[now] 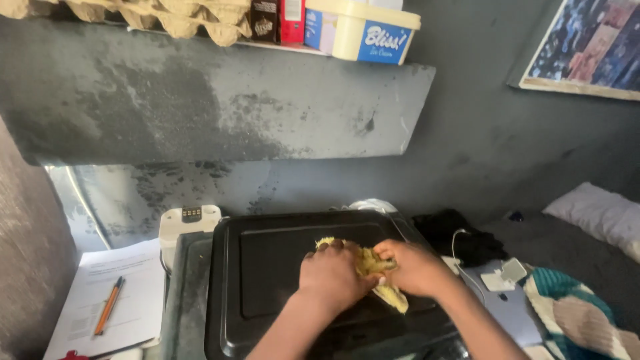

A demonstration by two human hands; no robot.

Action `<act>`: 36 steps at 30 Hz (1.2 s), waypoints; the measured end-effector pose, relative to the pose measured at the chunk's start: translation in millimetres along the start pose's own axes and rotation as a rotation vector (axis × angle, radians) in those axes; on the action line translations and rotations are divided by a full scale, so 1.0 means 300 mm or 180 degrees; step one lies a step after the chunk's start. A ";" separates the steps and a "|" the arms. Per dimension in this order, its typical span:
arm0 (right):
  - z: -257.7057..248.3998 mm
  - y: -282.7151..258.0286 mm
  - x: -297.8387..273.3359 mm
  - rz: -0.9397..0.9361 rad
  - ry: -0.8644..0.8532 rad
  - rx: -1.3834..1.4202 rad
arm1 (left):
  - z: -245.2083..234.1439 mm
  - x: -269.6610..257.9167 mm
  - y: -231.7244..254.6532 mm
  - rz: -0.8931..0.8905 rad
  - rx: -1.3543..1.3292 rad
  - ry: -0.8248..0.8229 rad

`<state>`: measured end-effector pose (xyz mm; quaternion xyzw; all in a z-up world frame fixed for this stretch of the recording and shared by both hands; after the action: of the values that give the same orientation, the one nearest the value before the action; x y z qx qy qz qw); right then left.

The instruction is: The recorder cleans the metal rack and drip tray of a small electric oven using a yellow cloth.

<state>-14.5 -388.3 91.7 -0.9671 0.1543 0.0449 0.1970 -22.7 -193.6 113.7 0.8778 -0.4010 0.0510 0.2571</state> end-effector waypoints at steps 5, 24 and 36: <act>0.083 0.149 0.104 -0.0268 -0.0525 0.0785 | 0.158 0.036 -0.095 -0.0239 0.0536 0.0388; -0.095 -0.286 -0.191 -0.0285 -0.1847 0.1803 | -0.389 0.039 -0.187 -0.0011 -0.1530 0.0730; -0.255 -0.284 -0.088 -0.0345 -0.0833 0.2064 | -0.563 -0.066 -0.210 0.0533 -0.1281 0.0318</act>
<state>-10.7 -336.5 197.2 -0.8472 0.0825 0.1066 0.5140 29.7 -62.7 227.8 0.7688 -0.4614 0.0346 0.4414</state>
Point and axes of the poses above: each hand's wrist, its own x-axis towards the middle knuckle, its own z-axis out of the palm, y = z × x, the point moved 4 cm from there along x, towards the middle knuckle, and after that the axes turned 15 degrees about z, right-handed, at the moved point
